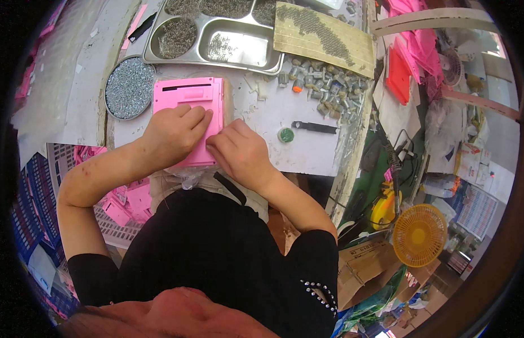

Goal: Assembling a pink electronic toy by soldering wires and securing internal components with an electric screwdriver.

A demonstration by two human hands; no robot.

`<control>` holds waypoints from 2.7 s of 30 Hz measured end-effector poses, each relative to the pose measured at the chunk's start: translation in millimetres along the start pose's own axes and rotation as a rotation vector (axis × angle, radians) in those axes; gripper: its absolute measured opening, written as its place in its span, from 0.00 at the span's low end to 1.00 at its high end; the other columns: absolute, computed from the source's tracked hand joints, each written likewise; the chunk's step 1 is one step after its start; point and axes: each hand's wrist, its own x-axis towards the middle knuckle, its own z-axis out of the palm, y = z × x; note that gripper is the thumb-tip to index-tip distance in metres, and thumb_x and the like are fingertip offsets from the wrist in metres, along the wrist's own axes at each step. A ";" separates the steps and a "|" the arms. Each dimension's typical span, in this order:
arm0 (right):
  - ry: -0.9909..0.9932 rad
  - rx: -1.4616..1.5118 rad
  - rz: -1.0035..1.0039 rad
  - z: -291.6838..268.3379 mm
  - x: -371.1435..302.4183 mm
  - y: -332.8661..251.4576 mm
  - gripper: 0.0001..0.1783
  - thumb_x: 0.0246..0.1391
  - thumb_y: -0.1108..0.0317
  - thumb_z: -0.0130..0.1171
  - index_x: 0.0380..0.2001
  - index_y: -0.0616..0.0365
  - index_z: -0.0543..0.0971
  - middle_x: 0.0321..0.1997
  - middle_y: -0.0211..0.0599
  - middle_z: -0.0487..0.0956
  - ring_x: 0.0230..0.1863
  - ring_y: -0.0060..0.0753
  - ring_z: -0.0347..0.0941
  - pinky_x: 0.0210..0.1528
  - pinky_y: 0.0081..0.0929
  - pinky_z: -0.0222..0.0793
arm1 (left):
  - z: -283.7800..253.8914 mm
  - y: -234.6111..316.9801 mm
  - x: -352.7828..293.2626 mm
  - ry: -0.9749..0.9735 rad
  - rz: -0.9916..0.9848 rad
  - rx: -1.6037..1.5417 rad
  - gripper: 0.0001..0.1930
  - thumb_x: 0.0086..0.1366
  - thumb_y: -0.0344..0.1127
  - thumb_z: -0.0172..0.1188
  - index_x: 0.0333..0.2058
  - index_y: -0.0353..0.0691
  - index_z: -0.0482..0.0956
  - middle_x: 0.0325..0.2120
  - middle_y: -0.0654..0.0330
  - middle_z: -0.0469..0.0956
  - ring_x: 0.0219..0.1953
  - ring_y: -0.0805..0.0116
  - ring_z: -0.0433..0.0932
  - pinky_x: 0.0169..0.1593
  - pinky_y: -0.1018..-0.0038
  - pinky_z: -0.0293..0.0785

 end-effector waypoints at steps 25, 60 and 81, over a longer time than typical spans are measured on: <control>0.156 0.088 0.118 -25.5 -10.7 8.3 0.11 0.45 0.76 0.74 0.35 0.57 0.86 0.26 0.34 0.79 0.31 0.38 0.73 0.33 0.33 0.68 | -7.8 -4.4 -1.5 0.083 -0.215 -0.218 0.10 0.60 0.31 0.63 0.41 0.39 0.82 0.31 0.60 0.77 0.29 0.61 0.81 0.31 0.67 0.78; 0.089 0.577 0.014 -105.9 185.6 59.5 0.44 0.51 0.73 0.72 0.70 0.60 0.65 0.60 0.42 0.78 0.58 0.33 0.75 0.55 0.35 0.76 | -41.5 10.7 -60.6 0.121 -0.575 -0.523 0.09 0.64 0.25 0.65 0.28 0.36 0.72 0.23 0.53 0.72 0.24 0.53 0.73 0.28 0.65 0.68; 0.122 0.882 0.138 -10.2 80.0 0.8 0.15 0.58 0.76 0.64 0.42 0.58 0.69 0.26 0.34 0.71 0.26 0.29 0.71 0.28 0.30 0.70 | -26.7 4.8 -30.0 0.240 -0.484 -0.475 0.07 0.61 0.30 0.67 0.31 0.39 0.76 0.27 0.56 0.74 0.31 0.51 0.75 0.37 0.58 0.69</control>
